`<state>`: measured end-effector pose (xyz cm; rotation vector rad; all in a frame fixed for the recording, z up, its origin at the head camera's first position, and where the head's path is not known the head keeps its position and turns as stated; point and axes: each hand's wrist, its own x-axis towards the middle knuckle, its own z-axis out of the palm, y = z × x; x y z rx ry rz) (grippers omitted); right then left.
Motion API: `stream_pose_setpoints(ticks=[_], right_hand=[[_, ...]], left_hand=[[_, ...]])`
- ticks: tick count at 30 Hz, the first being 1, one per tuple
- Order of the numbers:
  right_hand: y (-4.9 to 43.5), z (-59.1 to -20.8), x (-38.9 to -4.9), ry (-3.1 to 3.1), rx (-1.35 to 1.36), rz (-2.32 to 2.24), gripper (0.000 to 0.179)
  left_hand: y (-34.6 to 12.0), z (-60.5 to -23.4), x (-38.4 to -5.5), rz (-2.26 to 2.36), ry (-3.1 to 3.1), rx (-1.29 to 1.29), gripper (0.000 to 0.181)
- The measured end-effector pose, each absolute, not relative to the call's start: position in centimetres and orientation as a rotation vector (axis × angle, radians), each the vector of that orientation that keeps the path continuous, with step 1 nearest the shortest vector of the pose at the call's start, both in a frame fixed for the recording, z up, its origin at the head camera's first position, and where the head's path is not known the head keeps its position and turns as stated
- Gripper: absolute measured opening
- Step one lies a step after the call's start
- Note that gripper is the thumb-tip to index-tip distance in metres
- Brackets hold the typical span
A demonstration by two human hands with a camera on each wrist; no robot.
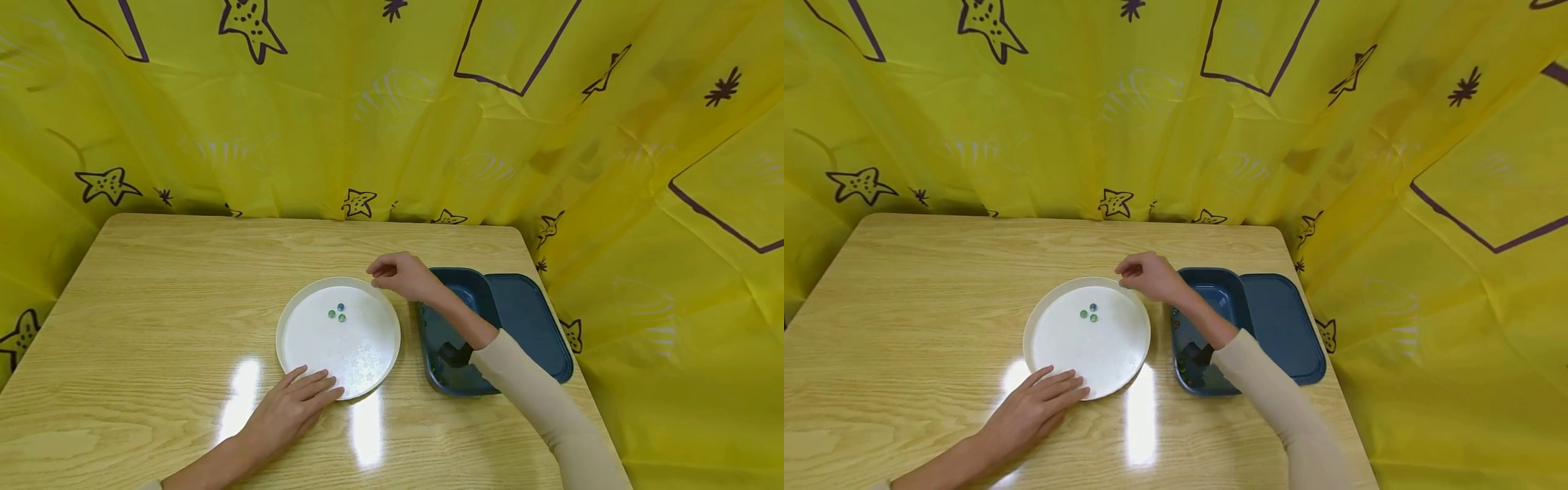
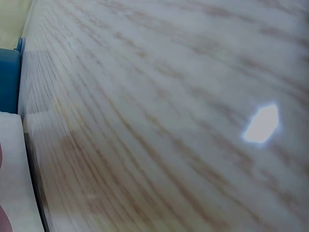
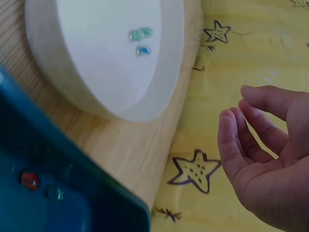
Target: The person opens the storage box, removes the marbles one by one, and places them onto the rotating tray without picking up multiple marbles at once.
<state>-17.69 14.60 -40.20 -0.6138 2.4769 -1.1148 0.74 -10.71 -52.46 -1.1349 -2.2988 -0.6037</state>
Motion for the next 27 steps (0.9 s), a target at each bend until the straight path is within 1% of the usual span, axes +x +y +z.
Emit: stream_pose_setpoints(ticks=[6, 13, 21, 27], right_hand=[[17.7, -39.3, -17.3, 2.491, -0.525, -1.16, 0.02], [20.9, -39.4, -16.5, 2.514, -0.444, -1.184, 0.017], [23.4, -40.7, -16.1, 2.537, -0.41, -1.149, 0.013], [24.4, -42.0, -16.1, 2.52, -0.411, -1.106, 0.014]], left_hand=[[-10.8, -52.5, 0.7, -0.608, -2.306, -1.143, 0.05], [-10.8, -52.4, 0.7, -0.592, -2.303, -1.153, 0.05], [-10.8, -52.5, 0.7, -0.586, -2.296, -1.153, 0.049], [-10.8, -52.5, 0.7, -0.587, -2.289, -1.145, 0.049]])
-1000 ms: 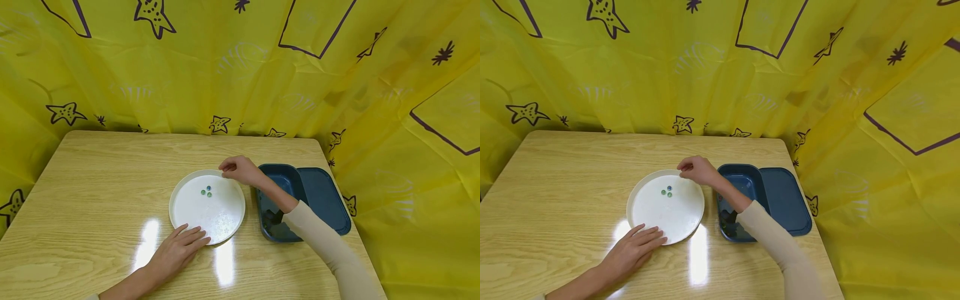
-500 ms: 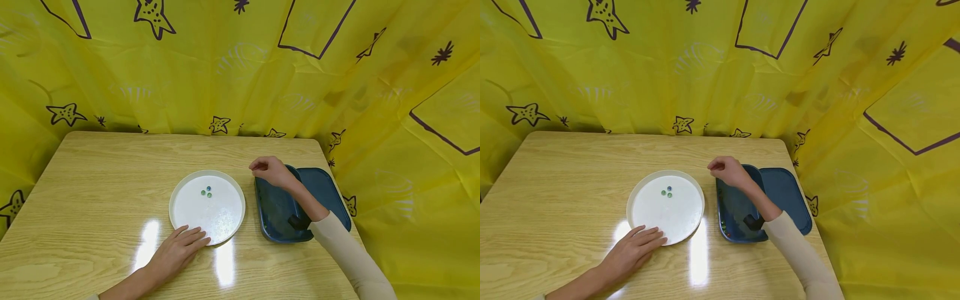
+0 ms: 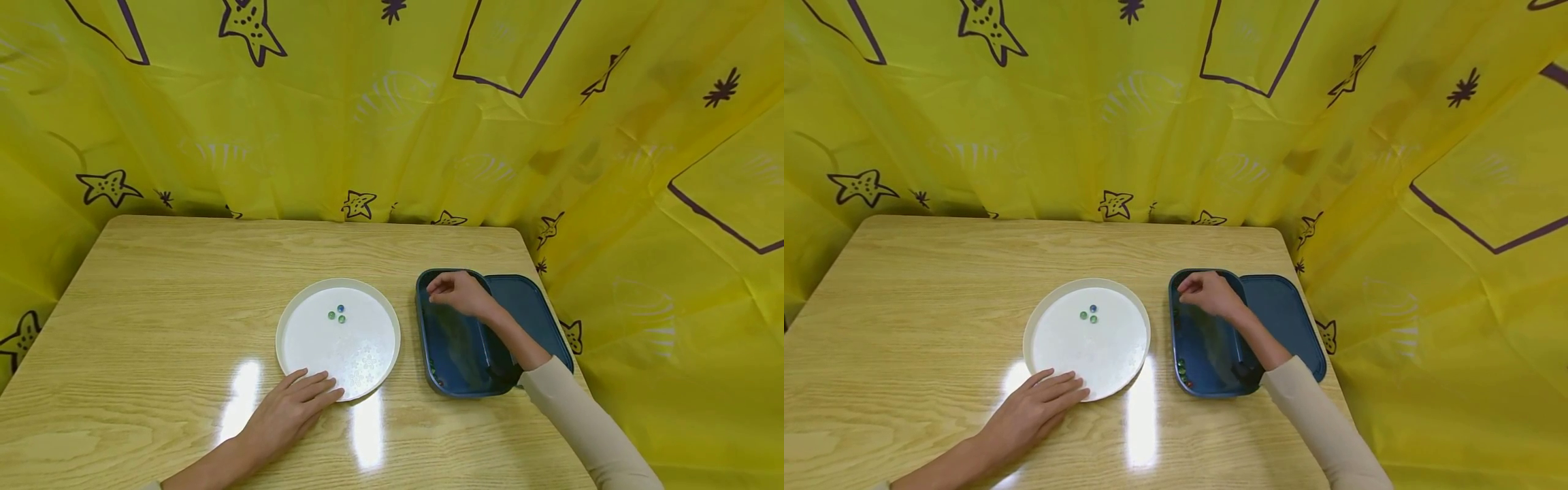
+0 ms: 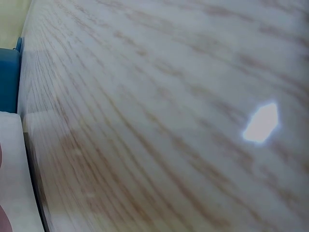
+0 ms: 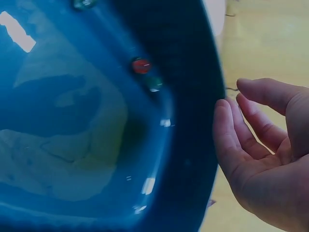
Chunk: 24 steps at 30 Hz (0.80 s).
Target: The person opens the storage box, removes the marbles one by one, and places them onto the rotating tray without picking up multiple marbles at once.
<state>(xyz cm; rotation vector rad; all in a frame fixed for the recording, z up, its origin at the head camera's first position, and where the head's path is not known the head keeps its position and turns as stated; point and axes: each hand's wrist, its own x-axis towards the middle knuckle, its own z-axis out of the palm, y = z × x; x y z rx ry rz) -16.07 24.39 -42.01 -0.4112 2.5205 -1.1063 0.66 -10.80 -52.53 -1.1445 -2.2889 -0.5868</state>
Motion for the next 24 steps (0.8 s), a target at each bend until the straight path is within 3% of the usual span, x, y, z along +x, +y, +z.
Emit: stream_pose_setpoints(ticks=[24], right_hand=[[24.6, -46.3, -17.1, 2.468, -0.347, -0.975, 0.02]], left_hand=[[-10.8, -52.5, 0.7, -0.589, -2.297, -1.146, 0.05]])
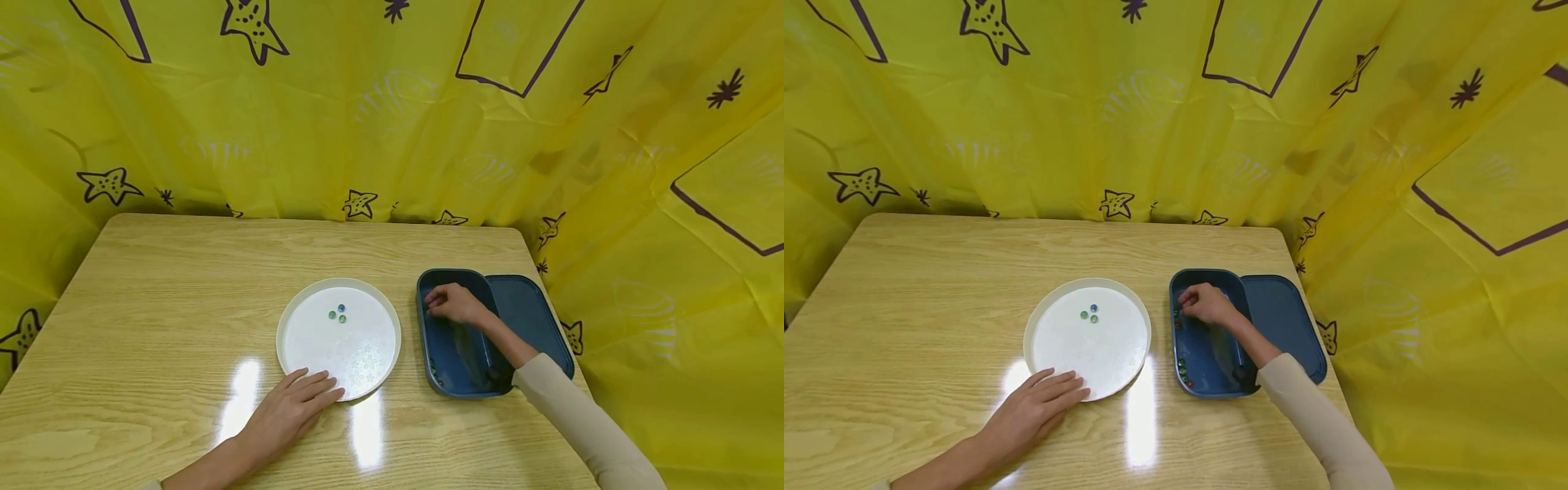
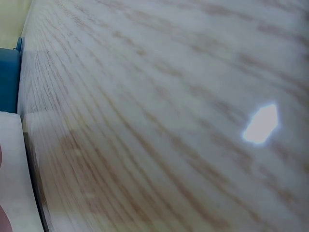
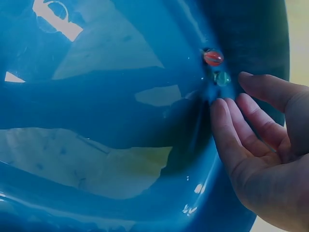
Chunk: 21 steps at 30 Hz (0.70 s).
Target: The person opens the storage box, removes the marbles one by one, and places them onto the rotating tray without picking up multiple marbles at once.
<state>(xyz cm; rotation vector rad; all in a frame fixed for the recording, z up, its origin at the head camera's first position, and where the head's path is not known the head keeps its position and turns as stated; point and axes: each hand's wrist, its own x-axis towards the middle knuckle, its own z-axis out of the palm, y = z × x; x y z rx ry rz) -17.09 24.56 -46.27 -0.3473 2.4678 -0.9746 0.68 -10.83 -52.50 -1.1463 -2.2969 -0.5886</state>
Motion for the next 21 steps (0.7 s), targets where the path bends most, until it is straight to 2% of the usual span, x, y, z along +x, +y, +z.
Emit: stream_pose_setpoints(ticks=[21], right_hand=[[23.9, -47.07, -17.32, 2.567, -0.42, -0.82, 0.012]], left_hand=[[-10.9, -52.47, 0.77, -0.603, -2.302, -1.144, 0.049]])
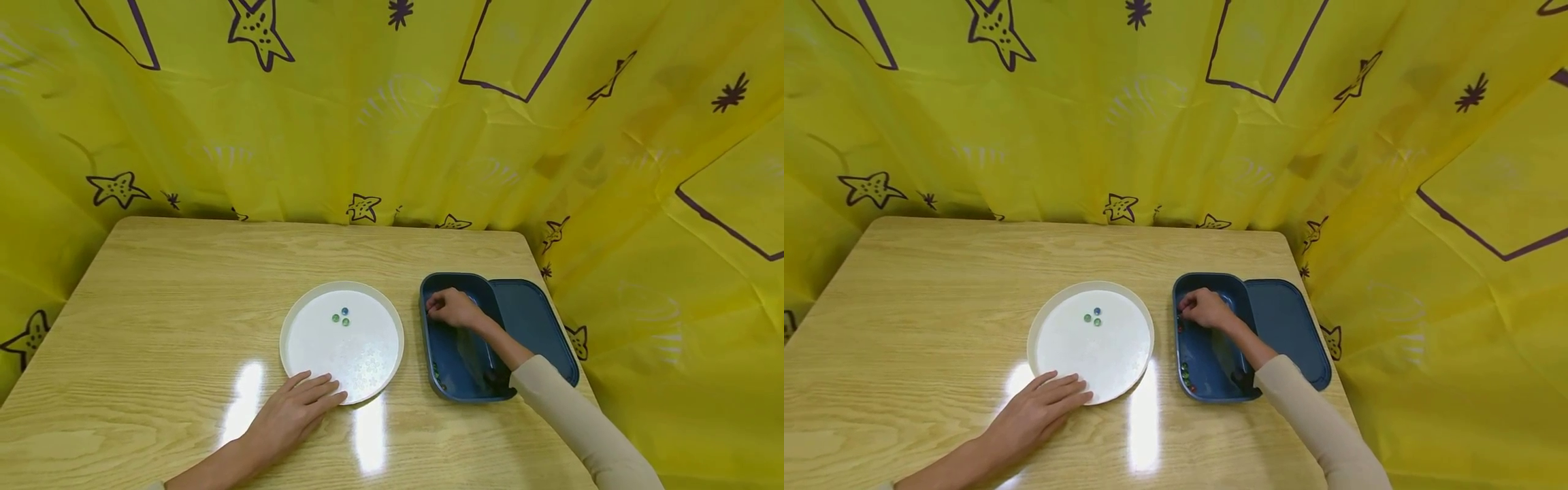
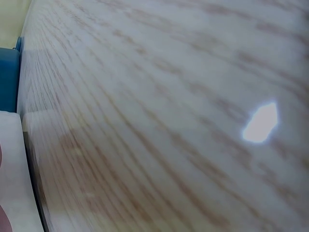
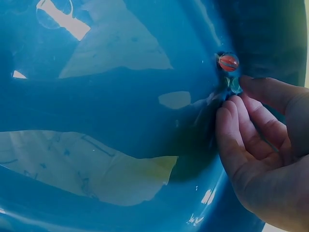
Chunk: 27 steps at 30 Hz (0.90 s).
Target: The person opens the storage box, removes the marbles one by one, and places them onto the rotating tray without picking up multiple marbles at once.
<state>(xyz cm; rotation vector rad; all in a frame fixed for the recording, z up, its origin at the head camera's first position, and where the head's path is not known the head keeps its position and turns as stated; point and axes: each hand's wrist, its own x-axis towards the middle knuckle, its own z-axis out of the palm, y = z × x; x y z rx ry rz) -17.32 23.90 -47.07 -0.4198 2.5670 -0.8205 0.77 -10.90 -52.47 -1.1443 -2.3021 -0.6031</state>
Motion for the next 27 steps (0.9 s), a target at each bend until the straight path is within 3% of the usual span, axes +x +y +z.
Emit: stream_pose_setpoints(ticks=[19, 27], right_hand=[[23.9, -47.4, -17.1, 2.581, -0.463, -0.849, 0.011], [24.5, -45.8, -17.0, 2.58, -0.442, -0.916, 0.014]], left_hand=[[-10.8, -52.4, 1.1, -0.61, -2.33, -1.138, 0.051], [-10.9, -52.3, 1.0, -0.6, -2.342, -1.135, 0.053]])
